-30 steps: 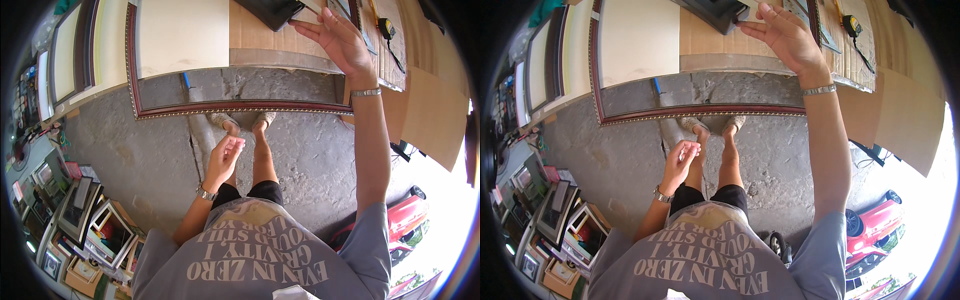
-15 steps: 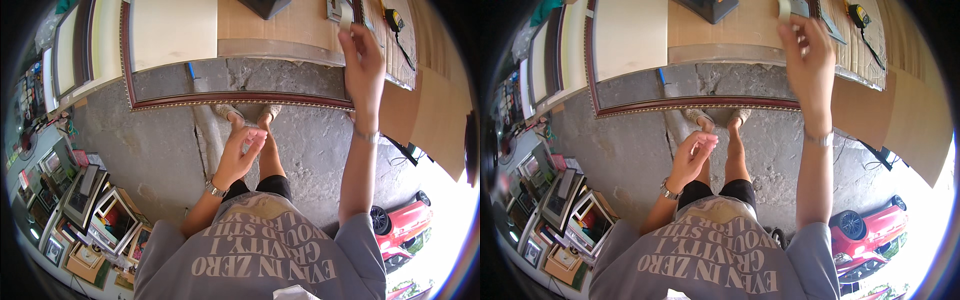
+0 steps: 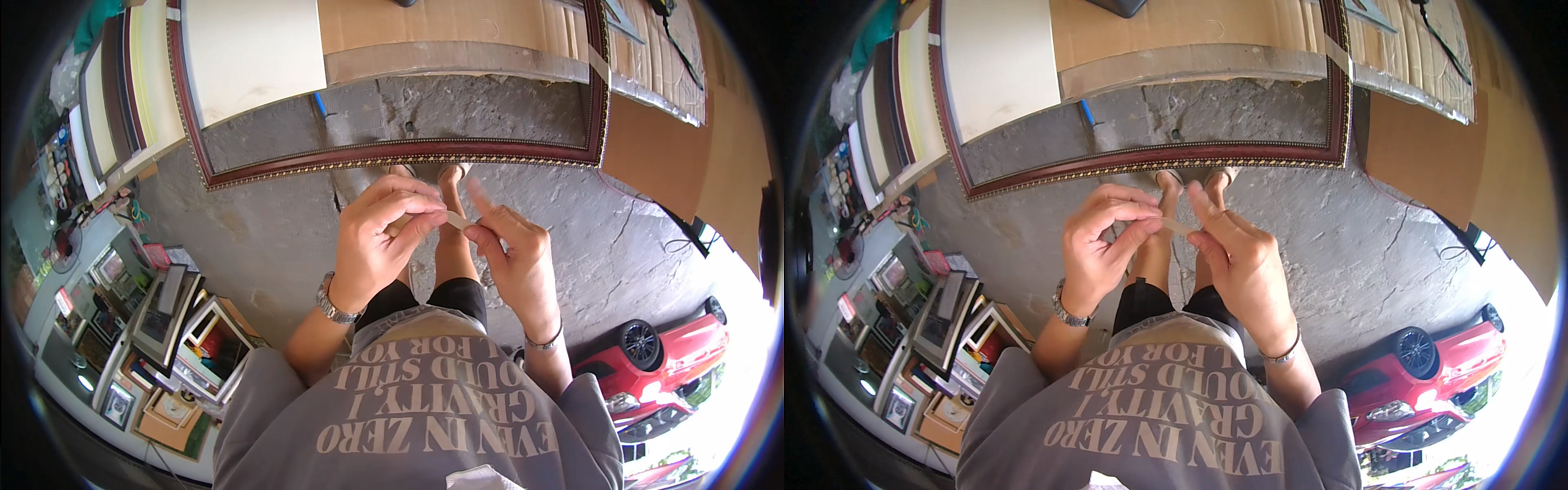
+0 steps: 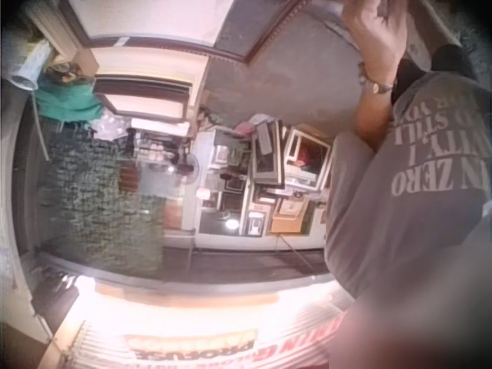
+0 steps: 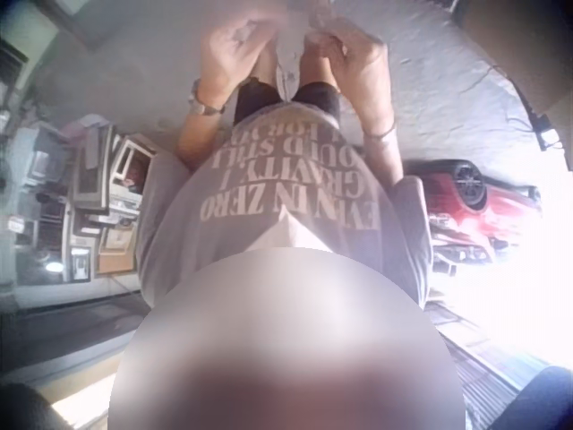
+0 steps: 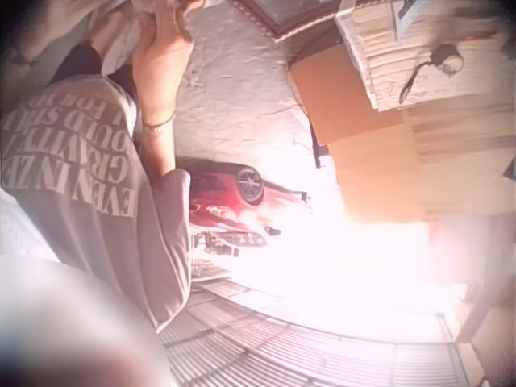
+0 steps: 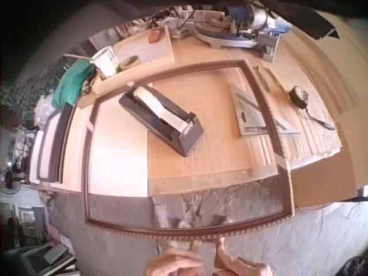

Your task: The person assembles a picture frame by applying tape to the corners, then measures and marks the frame using a tape measure and a set square. The person uses a pen to mark measurements and aligns the set square to draw straight lines on the frame.

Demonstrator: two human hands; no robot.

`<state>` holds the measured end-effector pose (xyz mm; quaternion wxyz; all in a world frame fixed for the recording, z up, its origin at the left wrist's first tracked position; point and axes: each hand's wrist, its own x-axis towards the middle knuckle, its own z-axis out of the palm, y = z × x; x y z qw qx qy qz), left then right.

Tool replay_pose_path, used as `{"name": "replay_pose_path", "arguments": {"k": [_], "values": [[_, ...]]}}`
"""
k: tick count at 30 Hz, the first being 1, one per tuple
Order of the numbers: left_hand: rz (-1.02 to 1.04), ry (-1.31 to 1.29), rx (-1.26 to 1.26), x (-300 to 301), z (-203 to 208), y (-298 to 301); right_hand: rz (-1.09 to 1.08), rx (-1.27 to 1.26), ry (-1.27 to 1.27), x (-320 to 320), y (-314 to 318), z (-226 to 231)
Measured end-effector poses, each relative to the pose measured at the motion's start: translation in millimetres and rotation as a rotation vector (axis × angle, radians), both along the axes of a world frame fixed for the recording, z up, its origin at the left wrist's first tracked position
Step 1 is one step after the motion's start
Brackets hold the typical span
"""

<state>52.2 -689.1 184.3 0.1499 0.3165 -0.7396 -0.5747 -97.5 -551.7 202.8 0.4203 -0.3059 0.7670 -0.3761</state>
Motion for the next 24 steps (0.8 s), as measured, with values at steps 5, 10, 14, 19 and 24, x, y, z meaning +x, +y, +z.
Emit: {"name": "replay_pose_path", "arguments": {"k": [5, 10, 14, 19, 24], "values": [[0.156, -0.015, 0.257, -13.5, -1.4, -0.9, -0.238, 0.082, -0.147, 2.0, -5.4, -7.2], [0.182, -0.052, 0.283, -20.3, -3.1, -12.6, -0.357, -0.077, -0.056, 3.3, -17.4, -17.2], [0.059, -0.006, -0.114, -28.0, -15.6, -34.2, -0.498, -0.016, -0.224, 7.7, -25.6, -19.5], [-0.029, -0.106, -0.207, -42.7, -29.2, -47.8, -0.525, -0.036, 0.024, 12.2, -38.7, -28.6], [-0.069, -0.279, -0.026, -49.7, -31.5, -48.7, -0.545, -0.003, 0.117, 13.3, -46.1, -32.8]]}}
